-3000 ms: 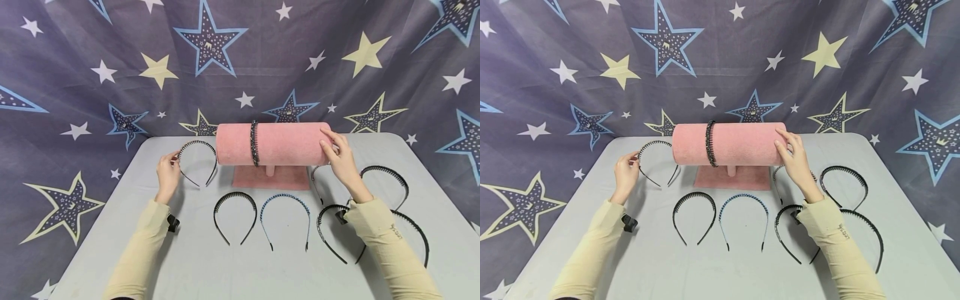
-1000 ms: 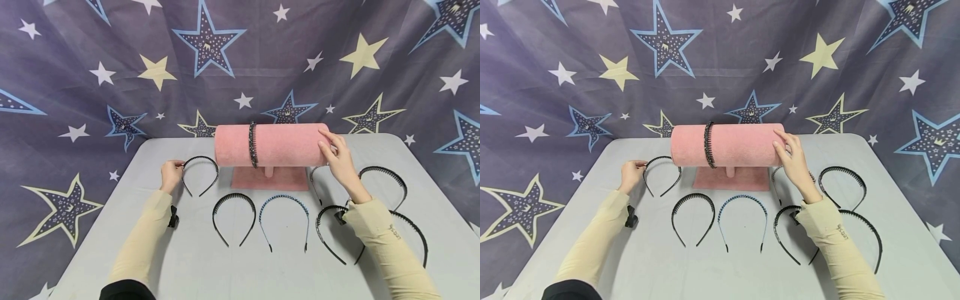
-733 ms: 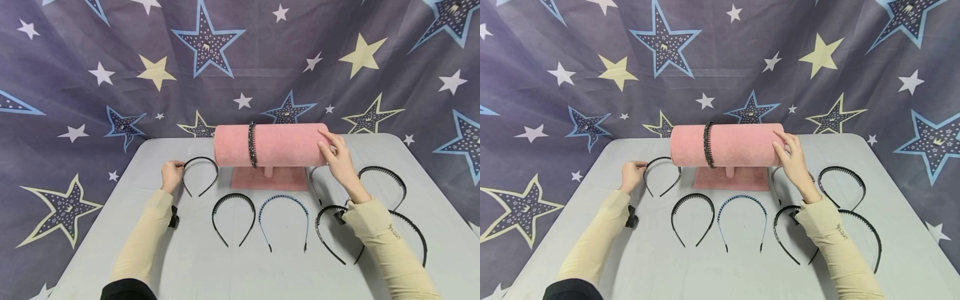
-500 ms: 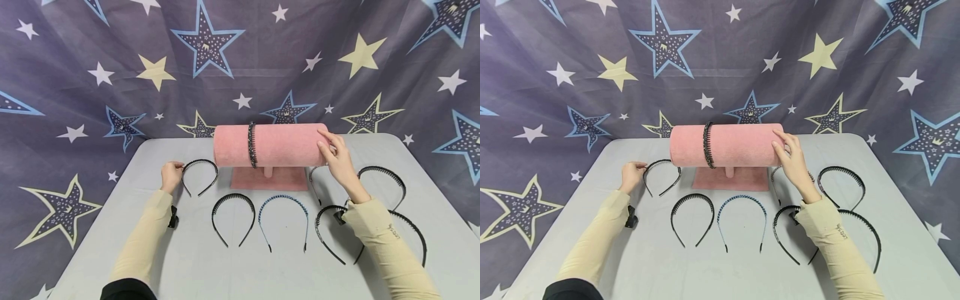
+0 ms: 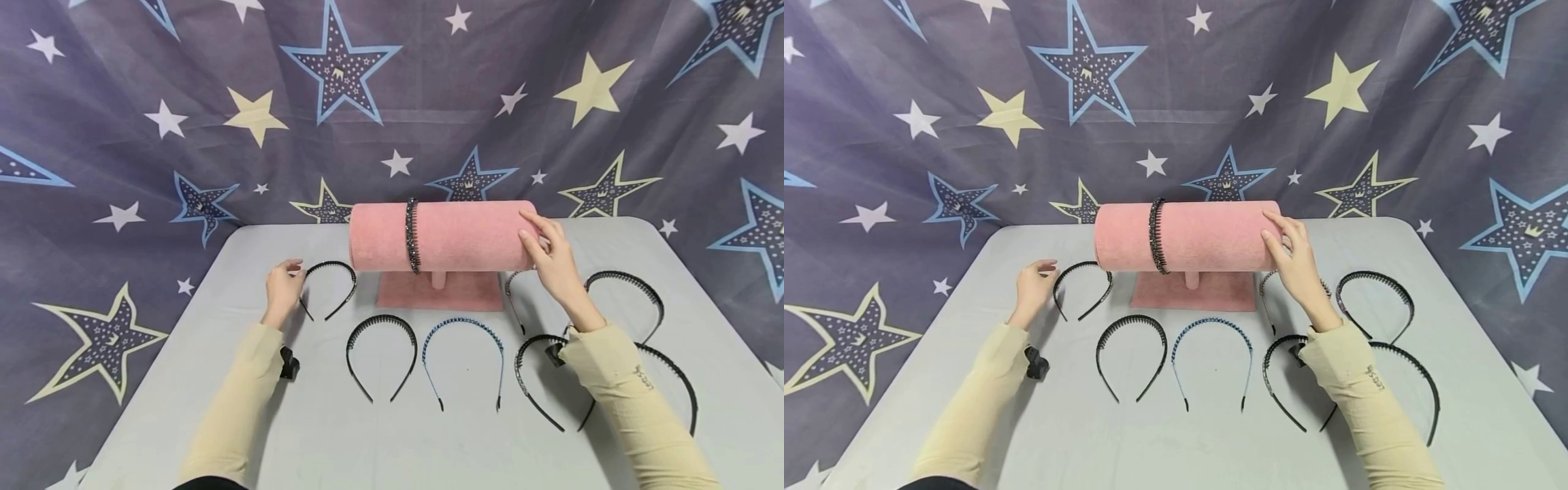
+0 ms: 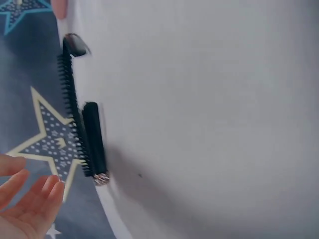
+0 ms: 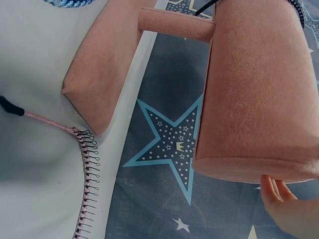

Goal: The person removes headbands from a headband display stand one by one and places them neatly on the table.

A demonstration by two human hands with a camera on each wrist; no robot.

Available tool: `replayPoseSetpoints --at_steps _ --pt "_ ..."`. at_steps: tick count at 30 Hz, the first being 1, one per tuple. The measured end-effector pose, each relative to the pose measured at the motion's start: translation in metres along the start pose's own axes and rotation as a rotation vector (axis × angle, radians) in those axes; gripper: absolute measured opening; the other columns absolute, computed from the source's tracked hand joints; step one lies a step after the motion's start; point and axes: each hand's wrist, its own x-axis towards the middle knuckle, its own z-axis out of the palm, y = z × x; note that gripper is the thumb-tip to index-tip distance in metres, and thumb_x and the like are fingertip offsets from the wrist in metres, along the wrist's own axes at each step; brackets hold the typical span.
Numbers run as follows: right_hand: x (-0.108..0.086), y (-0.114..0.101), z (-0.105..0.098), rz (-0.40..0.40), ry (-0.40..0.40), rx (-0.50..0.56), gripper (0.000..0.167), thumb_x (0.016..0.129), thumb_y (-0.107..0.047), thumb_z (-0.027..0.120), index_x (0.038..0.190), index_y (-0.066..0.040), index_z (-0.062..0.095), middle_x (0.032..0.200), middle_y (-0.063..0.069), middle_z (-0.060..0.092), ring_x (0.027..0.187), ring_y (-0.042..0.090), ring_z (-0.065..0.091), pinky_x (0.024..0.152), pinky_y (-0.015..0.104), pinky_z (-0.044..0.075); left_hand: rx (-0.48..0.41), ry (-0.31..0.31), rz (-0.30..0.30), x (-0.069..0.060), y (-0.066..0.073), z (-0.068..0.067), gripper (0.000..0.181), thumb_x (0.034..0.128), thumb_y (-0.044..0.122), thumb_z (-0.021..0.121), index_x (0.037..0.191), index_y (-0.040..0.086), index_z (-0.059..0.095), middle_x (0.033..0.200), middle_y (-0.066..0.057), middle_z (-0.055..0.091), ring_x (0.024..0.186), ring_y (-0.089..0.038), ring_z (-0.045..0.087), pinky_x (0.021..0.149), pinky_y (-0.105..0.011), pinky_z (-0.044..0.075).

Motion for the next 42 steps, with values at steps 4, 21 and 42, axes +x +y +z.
replayPoseSetpoints --at_steps 4,21,42 --pt "0.0 0.0 0.0 0.003 -0.001 0.0 0.037 0.091 -0.008 0.045 0.126 0.004 0.044 0.116 0.019 0.037 0.101 0.005 0.04 0.076 0.005 0.038 -0.031 0.011 0.005 -0.005 0.008 -0.002 0.028 0.0838 0.005 0.054 0.111 -0.003 0.059 0.103 -0.021 0.061 0.085 -0.034 0.06 0.071 -0.042 0.05" --pt "0.001 0.001 0.0 0.003 -0.001 -0.008 0.037 0.091 -0.008 0.045 0.126 0.003 0.044 0.116 0.019 0.037 0.101 0.005 0.04 0.076 0.005 0.039 -0.205 0.107 0.124 -0.033 0.051 -0.01 0.026 0.0815 0.006 0.059 0.106 -0.002 0.062 0.1 -0.018 0.063 0.083 -0.03 0.061 0.076 -0.037 0.051" --pt "0.0 0.002 0.0 -0.006 0.002 0.0 0.036 0.091 -0.007 0.045 0.126 0.004 0.044 0.116 0.019 0.037 0.101 0.004 0.039 0.077 0.005 0.038 -0.44 0.244 0.359 -0.087 0.126 -0.021 0.019 0.0754 -0.013 0.057 0.094 -0.013 0.061 0.091 -0.025 0.06 0.079 -0.036 0.059 0.071 -0.042 0.052"
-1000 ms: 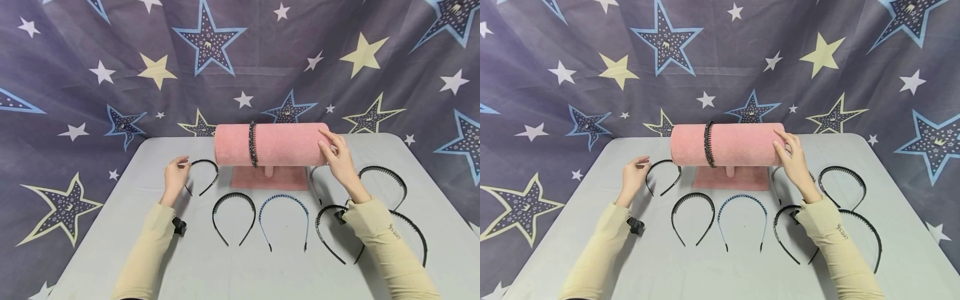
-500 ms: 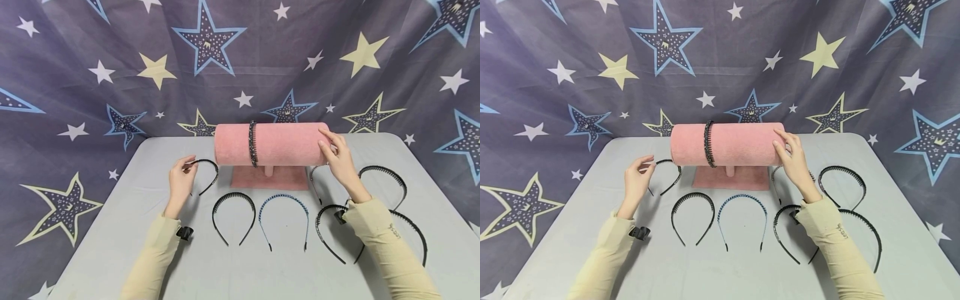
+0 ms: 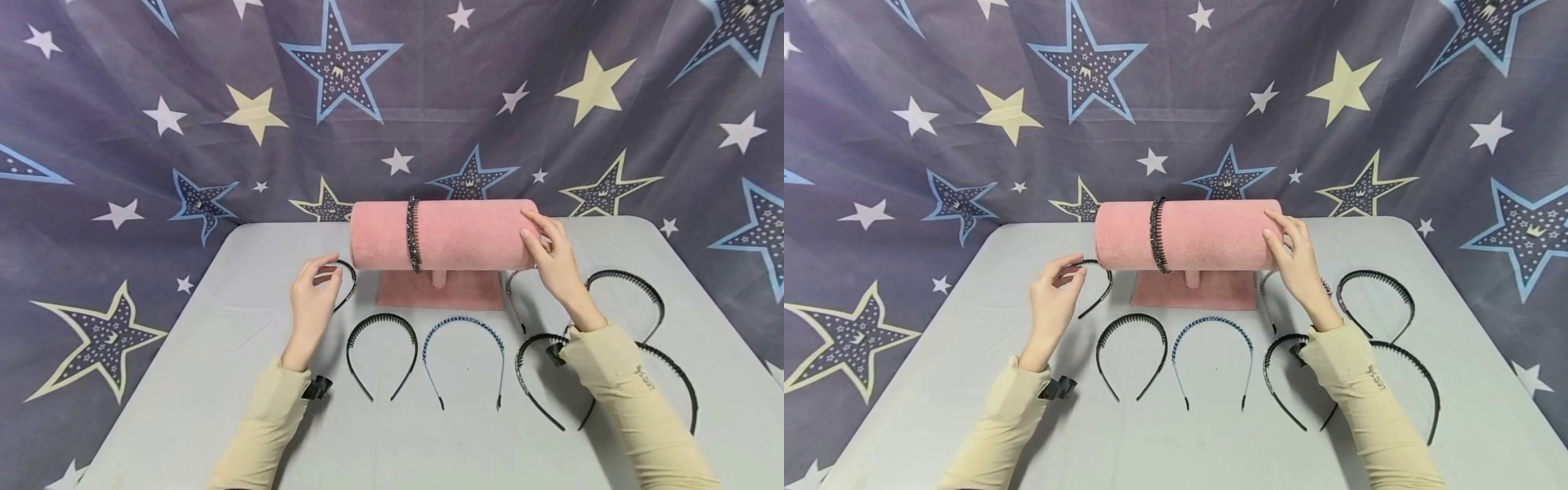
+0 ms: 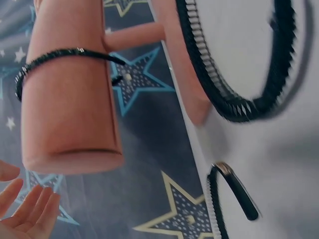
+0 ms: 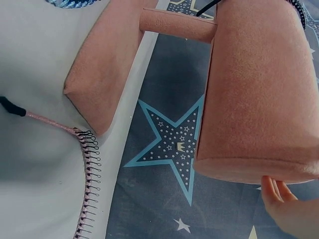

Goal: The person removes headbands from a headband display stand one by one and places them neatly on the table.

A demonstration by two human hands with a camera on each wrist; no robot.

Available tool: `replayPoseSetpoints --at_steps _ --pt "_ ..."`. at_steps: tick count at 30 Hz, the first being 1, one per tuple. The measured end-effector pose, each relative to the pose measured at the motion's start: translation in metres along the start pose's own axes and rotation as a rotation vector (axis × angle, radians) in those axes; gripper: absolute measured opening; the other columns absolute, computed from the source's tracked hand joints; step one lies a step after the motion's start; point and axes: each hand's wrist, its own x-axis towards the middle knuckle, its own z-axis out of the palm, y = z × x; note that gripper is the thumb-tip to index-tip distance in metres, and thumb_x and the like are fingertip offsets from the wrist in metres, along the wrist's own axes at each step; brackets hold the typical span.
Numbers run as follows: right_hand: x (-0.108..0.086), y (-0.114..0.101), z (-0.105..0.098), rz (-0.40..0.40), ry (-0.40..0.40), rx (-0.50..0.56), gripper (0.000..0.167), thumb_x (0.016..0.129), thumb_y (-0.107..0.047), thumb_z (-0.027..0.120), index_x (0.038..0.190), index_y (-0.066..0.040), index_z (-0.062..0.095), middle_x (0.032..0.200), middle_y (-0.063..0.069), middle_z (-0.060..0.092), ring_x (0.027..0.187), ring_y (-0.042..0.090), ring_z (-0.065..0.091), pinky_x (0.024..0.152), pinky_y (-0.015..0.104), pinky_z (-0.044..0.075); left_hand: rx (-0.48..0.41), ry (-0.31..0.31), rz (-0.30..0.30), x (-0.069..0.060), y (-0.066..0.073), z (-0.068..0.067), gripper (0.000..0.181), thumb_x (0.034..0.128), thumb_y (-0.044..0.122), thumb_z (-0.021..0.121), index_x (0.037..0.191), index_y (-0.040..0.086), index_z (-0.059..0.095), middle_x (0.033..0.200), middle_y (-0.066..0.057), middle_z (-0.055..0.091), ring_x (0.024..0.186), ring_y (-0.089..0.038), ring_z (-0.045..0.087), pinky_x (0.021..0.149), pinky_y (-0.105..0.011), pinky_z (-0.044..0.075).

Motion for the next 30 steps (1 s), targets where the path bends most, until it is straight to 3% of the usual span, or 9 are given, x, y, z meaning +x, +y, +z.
replayPoseSetpoints --at_steps 3,8,12,21,30 --pt "0.0 0.0 0.0 0.001 -0.002 -0.002 0.037 0.091 -0.007 0.045 0.126 0.004 0.044 0.116 0.019 0.037 0.101 0.004 0.04 0.077 0.005 0.038 -0.008 -0.009 0.046 -0.003 0.009 0.005 0.019 0.0743 -0.015 0.056 0.093 -0.015 0.06 0.089 -0.027 0.059 0.078 -0.037 0.058 0.071 -0.043 0.052" --pt "0.0 0.0 0.0 0.005 -0.002 -0.003 0.037 0.091 -0.008 0.045 0.126 0.003 0.044 0.116 0.019 0.037 0.101 0.004 0.04 0.077 0.005 0.038 -0.046 -0.049 0.088 -0.006 -0.004 0.02 0.021 0.0741 -0.012 0.059 0.095 -0.011 0.061 0.089 -0.023 0.06 0.079 -0.034 0.058 0.07 -0.042 0.053" --pt "0.0 0.0 0.0 0.004 0.001 0.002 0.037 0.091 -0.007 0.045 0.126 0.004 0.044 0.116 0.019 0.037 0.1 0.004 0.04 0.077 0.005 0.038 -0.044 -0.084 0.089 -0.009 -0.011 0.032 0.023 0.0754 -0.005 0.062 0.099 -0.005 0.063 0.091 -0.017 0.061 0.082 -0.028 0.058 0.072 -0.038 0.053" --pt "0.0 0.0 0.0 0.005 0.004 0.01 0.037 0.091 -0.007 0.045 0.126 0.004 0.044 0.116 0.019 0.037 0.1 0.003 0.04 0.076 0.005 0.038 -0.074 -0.118 0.075 -0.015 -0.001 0.051 0.027 0.0765 0.001 0.063 0.103 -0.002 0.061 0.097 -0.015 0.059 0.086 -0.027 0.058 0.077 -0.037 0.051" --pt "0.0 0.001 0.0 -0.001 0.005 0.023 0.037 0.091 -0.007 0.045 0.126 0.004 0.044 0.116 0.018 0.037 0.099 0.002 0.04 0.075 0.005 0.038 -0.072 -0.109 0.032 -0.018 0.007 0.069 0.031 0.0776 0.008 0.066 0.107 0.002 0.059 0.098 -0.012 0.059 0.087 -0.022 0.059 0.079 -0.028 0.05"
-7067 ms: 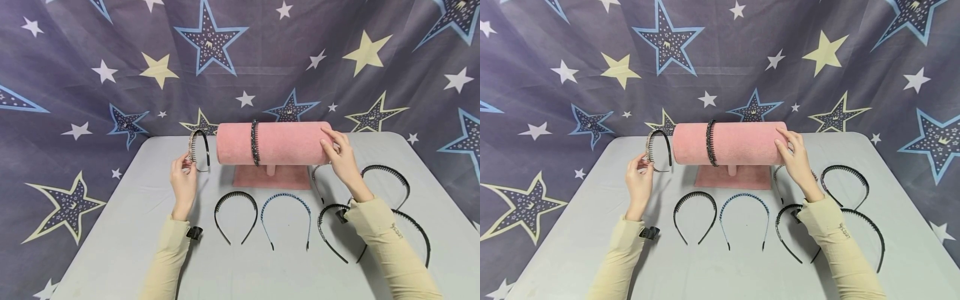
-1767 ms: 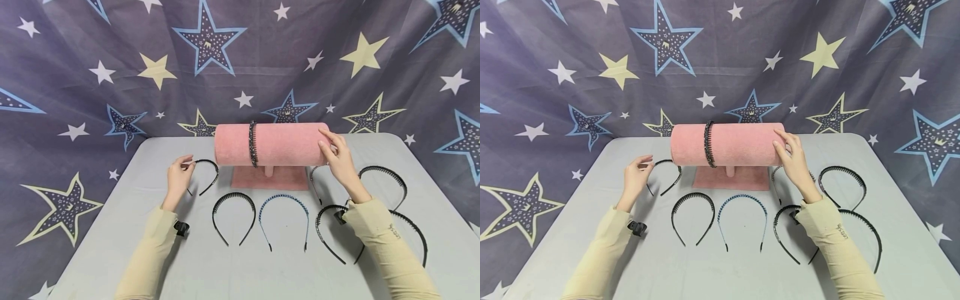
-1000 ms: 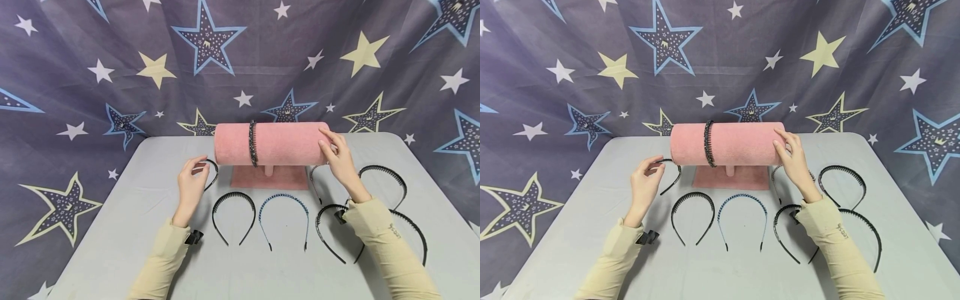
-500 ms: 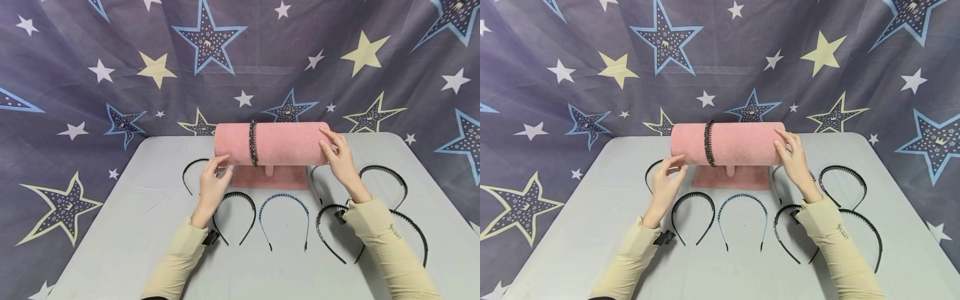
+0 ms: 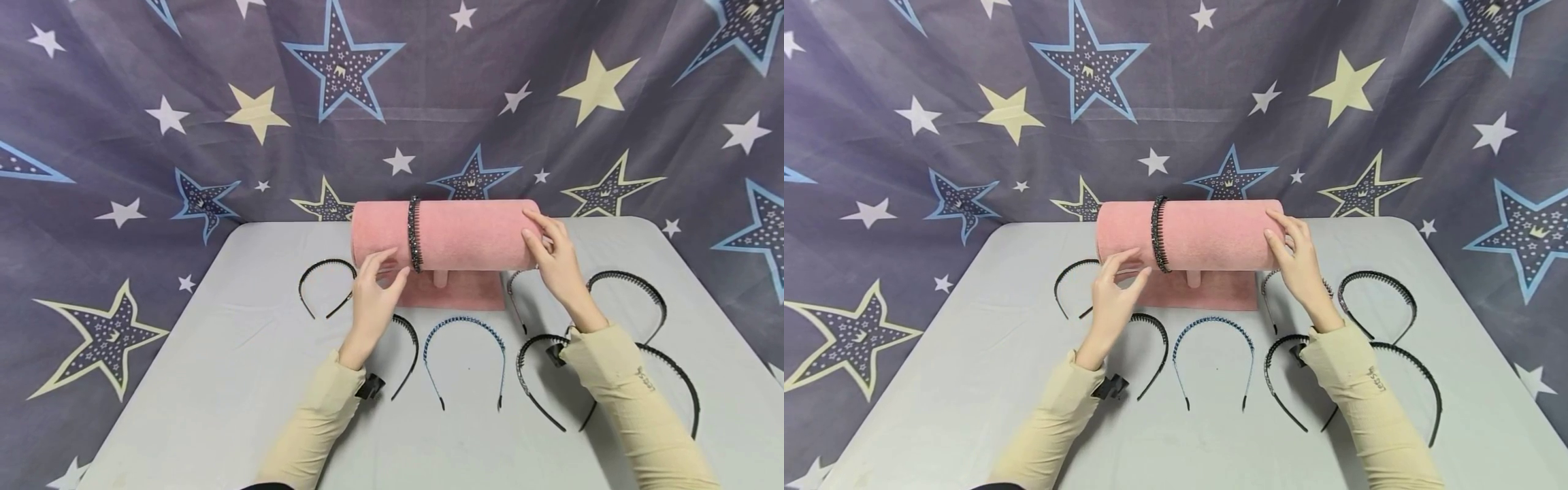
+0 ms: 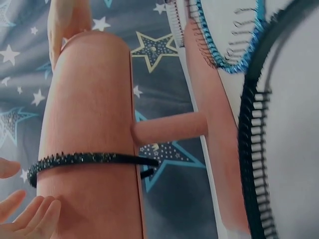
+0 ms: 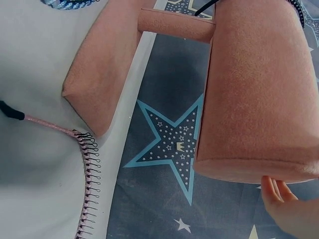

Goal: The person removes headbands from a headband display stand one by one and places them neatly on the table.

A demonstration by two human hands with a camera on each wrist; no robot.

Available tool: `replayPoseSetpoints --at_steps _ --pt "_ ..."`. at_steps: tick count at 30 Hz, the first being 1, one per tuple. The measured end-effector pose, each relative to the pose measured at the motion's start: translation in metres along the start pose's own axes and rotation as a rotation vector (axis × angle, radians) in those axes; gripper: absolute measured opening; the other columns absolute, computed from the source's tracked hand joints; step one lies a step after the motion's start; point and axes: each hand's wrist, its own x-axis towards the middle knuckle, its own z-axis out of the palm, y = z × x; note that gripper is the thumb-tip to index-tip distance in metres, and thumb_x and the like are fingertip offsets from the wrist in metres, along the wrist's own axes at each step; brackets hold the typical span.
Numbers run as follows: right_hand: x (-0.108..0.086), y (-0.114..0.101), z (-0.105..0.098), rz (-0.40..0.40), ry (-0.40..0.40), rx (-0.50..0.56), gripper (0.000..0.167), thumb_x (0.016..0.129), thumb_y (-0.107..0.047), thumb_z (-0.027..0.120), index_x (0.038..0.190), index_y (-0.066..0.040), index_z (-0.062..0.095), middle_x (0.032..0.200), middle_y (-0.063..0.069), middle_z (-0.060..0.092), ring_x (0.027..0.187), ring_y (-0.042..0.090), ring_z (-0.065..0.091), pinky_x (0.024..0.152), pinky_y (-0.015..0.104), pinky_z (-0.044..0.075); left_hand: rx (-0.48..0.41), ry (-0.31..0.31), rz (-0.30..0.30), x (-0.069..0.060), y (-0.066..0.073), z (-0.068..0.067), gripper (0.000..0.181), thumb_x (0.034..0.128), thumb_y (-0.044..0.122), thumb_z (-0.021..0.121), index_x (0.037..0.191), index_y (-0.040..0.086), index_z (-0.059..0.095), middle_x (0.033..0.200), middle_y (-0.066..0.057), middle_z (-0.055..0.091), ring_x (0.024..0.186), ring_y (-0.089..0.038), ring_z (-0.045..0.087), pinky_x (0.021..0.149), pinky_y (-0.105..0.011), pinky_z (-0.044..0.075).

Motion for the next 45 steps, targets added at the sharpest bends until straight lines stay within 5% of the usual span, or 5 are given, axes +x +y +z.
replayPoseSetpoints --at_steps 18,28,45 --pt "0.001 0.001 0.0 0.003 0.003 -0.001 0.037 0.091 -0.007 0.045 0.126 0.004 0.044 0.116 0.018 0.037 0.099 0.002 0.04 0.076 0.004 0.038 -0.144 0.062 -0.047 0.004 0.005 0.029 0.032 0.0753 -0.004 0.064 0.106 -0.008 0.056 0.091 -0.022 0.054 0.08 -0.033 0.058 0.074 -0.037 0.053" --pt "0.0 0.0 0.0 0.004 0.002 -0.005 0.037 0.091 -0.007 0.045 0.126 0.004 0.044 0.116 0.018 0.037 0.099 0.001 0.04 0.077 0.005 0.038 -0.057 0.109 -0.04 0.002 0.0 0.036 0.03 0.0769 0.003 0.065 0.106 0.001 0.059 0.087 -0.012 0.055 0.078 -0.021 0.058 0.072 -0.021 0.052" --pt "0.0 0.0 0.001 -0.006 0.012 -0.004 0.036 0.091 -0.005 0.046 0.125 0.005 0.045 0.113 0.016 0.038 0.098 0.001 0.041 0.075 0.004 0.038 -0.034 0.112 0.0 0.003 -0.003 0.036 0.027 0.077 0.0 0.064 0.103 -0.001 0.058 0.084 -0.012 0.055 0.075 -0.02 0.058 0.069 -0.02 0.052"
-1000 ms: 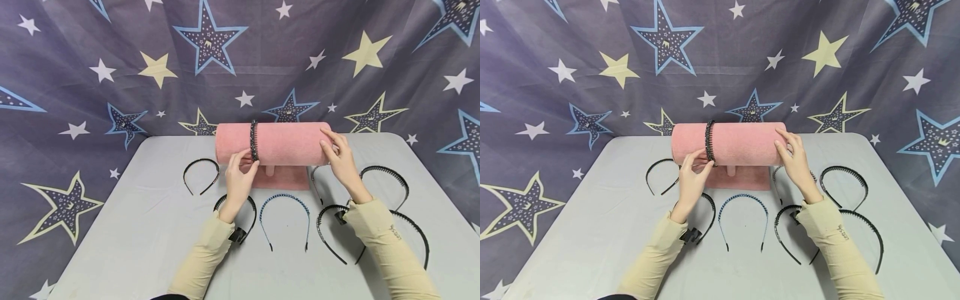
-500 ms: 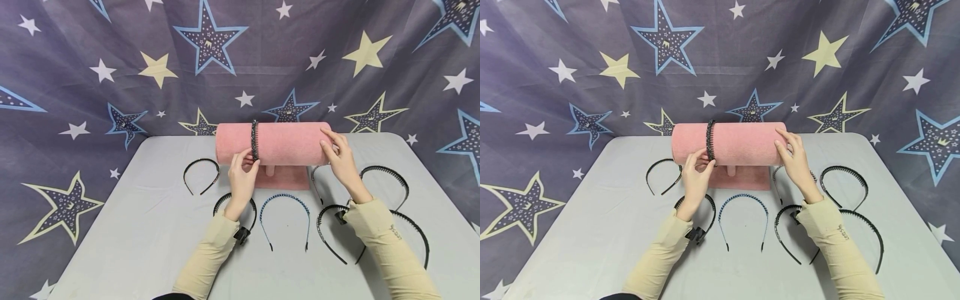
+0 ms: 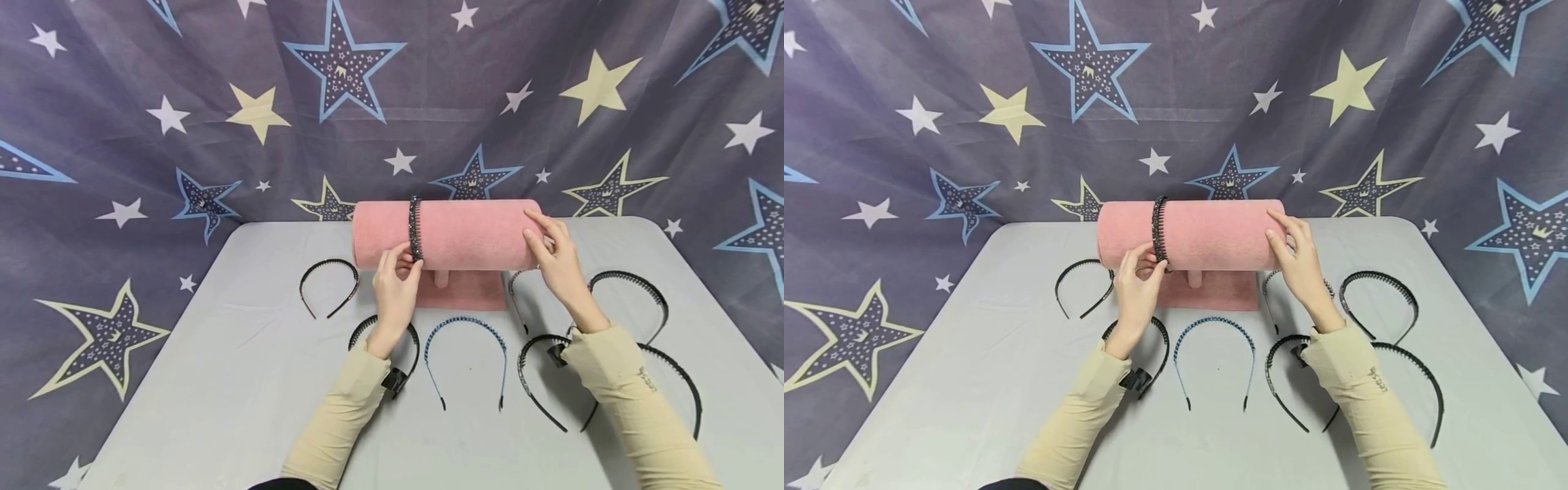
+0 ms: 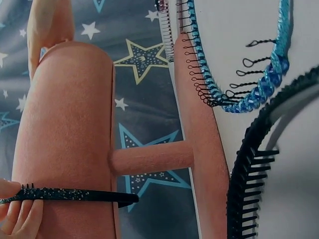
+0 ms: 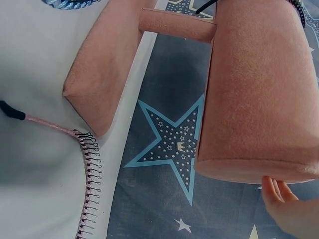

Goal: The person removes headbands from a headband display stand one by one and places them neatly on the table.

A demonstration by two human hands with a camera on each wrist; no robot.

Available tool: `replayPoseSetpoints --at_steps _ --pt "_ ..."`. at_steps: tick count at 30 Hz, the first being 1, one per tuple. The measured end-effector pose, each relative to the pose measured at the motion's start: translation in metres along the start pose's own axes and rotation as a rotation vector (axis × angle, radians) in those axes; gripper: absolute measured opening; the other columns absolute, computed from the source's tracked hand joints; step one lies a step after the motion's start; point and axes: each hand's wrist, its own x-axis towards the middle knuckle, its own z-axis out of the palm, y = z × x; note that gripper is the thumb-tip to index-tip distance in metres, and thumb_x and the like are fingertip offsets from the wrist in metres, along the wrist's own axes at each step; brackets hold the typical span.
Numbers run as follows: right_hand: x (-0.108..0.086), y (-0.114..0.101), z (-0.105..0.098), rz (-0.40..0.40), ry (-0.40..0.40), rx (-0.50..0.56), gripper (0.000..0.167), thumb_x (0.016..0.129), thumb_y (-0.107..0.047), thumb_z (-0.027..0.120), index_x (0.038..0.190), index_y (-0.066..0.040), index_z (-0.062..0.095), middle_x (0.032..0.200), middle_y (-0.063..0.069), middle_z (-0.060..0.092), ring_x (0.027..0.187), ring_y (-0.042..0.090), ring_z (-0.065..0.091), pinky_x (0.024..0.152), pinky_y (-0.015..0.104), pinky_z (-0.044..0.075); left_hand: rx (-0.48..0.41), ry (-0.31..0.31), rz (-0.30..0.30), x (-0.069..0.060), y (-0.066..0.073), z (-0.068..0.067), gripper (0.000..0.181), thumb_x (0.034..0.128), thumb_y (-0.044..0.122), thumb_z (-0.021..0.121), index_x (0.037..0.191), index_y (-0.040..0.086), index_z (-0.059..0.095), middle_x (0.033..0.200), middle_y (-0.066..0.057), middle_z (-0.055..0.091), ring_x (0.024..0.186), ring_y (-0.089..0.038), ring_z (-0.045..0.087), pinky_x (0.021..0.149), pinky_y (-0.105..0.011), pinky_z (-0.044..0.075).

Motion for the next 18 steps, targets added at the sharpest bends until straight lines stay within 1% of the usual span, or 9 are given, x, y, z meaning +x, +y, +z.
replayPoseSetpoints --at_steps 8,14,18 --pt "0.0 -0.001 0.0 0.003 -0.005 0.0 0.036 0.091 -0.006 0.045 0.125 0.005 0.044 0.114 0.017 0.038 0.099 0.002 0.04 0.076 0.005 0.038 0.011 0.01 0.019 -0.001 -0.003 -0.005 0.027 0.0754 -0.003 0.064 0.101 -0.002 0.057 0.082 -0.012 0.054 0.074 -0.02 0.057 0.068 -0.022 0.052" --pt "0.0 -0.001 0.0 0.002 -0.004 -0.003 0.036 0.091 -0.006 0.045 0.125 0.004 0.045 0.114 0.017 0.038 0.098 0.001 0.04 0.074 0.005 0.038 0.021 0.034 0.033 0.0 -0.007 -0.01 0.027 0.0738 -0.005 0.064 0.099 -0.003 0.058 0.081 -0.013 0.055 0.073 -0.021 0.057 0.067 -0.021 0.052" --pt "0.0 -0.001 0.0 -0.003 -0.004 -0.008 0.036 0.091 -0.006 0.046 0.125 0.005 0.045 0.115 0.019 0.038 0.099 0.001 0.04 0.076 0.006 0.038 0.027 0.045 0.047 0.0 -0.009 -0.012 0.027 0.0731 -0.006 0.065 0.099 -0.003 0.057 0.081 -0.013 0.055 0.071 -0.022 0.057 0.065 -0.022 0.053"
